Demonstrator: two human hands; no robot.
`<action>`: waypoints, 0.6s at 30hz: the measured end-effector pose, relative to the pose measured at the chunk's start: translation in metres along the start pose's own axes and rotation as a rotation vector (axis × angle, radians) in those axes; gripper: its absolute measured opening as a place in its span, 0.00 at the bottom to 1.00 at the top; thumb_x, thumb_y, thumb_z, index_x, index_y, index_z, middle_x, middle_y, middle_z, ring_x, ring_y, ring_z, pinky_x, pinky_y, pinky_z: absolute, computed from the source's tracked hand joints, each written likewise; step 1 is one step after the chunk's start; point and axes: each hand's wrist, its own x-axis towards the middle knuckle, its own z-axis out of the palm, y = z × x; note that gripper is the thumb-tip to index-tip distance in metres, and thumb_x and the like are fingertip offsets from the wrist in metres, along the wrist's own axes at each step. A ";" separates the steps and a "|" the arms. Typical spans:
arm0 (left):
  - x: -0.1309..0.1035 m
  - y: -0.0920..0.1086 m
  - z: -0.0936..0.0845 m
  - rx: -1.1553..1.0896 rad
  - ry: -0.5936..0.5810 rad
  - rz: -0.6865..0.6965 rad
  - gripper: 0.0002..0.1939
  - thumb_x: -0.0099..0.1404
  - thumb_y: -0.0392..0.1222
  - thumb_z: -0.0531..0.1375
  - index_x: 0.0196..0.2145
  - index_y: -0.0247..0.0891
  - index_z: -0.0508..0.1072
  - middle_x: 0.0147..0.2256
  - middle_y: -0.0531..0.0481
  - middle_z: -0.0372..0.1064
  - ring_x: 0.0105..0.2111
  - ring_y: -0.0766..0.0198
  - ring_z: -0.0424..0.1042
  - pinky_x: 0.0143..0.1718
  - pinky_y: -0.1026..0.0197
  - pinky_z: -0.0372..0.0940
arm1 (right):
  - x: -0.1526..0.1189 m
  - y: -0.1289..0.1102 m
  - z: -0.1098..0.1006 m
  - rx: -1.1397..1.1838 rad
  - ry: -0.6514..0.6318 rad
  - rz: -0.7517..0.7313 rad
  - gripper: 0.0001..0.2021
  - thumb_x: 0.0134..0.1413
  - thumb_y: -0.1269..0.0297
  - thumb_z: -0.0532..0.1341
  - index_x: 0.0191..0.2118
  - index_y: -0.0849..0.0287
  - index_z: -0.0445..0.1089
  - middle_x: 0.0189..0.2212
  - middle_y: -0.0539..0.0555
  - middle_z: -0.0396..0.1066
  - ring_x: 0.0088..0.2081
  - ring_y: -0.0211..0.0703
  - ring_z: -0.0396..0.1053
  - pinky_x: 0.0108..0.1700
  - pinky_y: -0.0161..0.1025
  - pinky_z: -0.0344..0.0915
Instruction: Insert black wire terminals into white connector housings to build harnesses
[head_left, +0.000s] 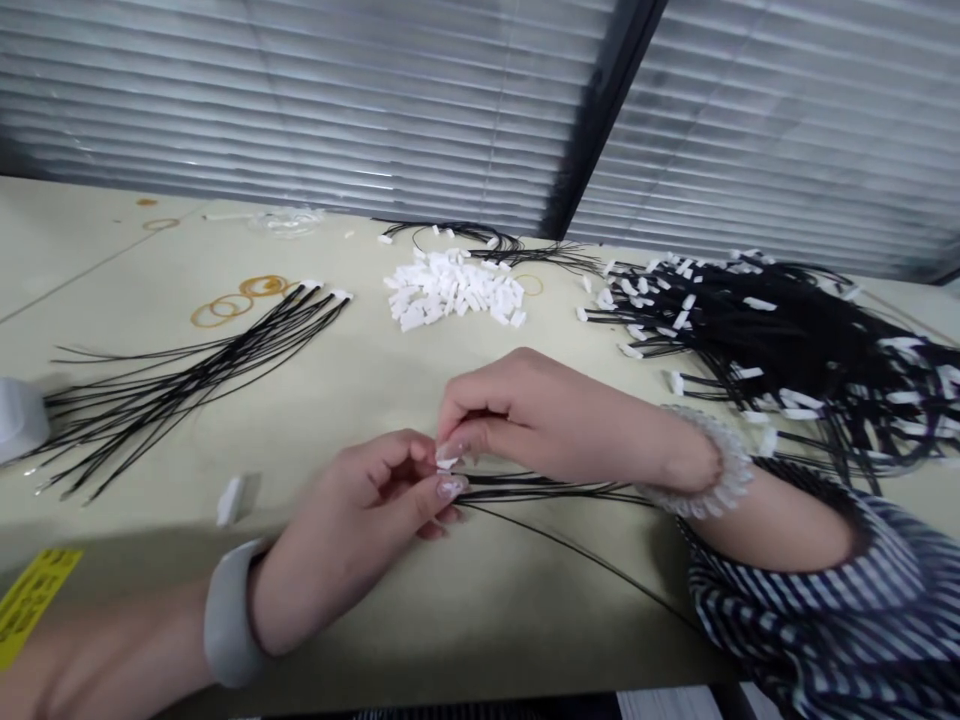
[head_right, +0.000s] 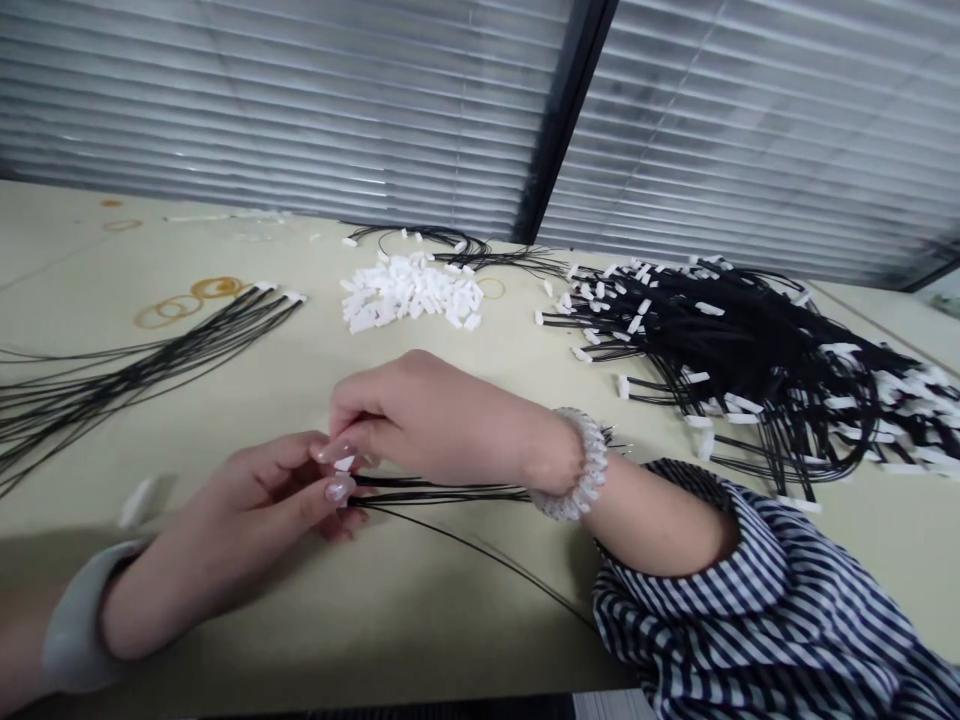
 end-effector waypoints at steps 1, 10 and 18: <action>0.000 -0.001 0.000 0.016 -0.002 -0.004 0.09 0.57 0.46 0.59 0.29 0.37 0.68 0.24 0.52 0.70 0.23 0.67 0.69 0.26 0.66 0.65 | 0.002 0.000 0.000 0.008 -0.017 -0.022 0.07 0.56 0.71 0.55 0.31 0.62 0.70 0.27 0.45 0.70 0.29 0.27 0.64 0.33 0.27 0.57; -0.002 -0.005 0.000 -0.024 -0.049 -0.024 0.08 0.58 0.45 0.58 0.31 0.37 0.70 0.25 0.52 0.70 0.25 0.66 0.68 0.30 0.64 0.66 | 0.003 0.002 -0.001 0.045 -0.080 0.015 0.04 0.56 0.69 0.54 0.38 0.61 0.63 0.26 0.45 0.69 0.28 0.29 0.63 0.30 0.28 0.56; -0.003 0.001 0.001 0.002 -0.037 -0.003 0.08 0.56 0.45 0.60 0.26 0.38 0.72 0.22 0.53 0.68 0.25 0.65 0.68 0.26 0.66 0.64 | 0.001 0.000 -0.002 0.006 -0.070 -0.002 0.06 0.56 0.69 0.52 0.40 0.60 0.62 0.24 0.46 0.67 0.27 0.31 0.62 0.28 0.29 0.54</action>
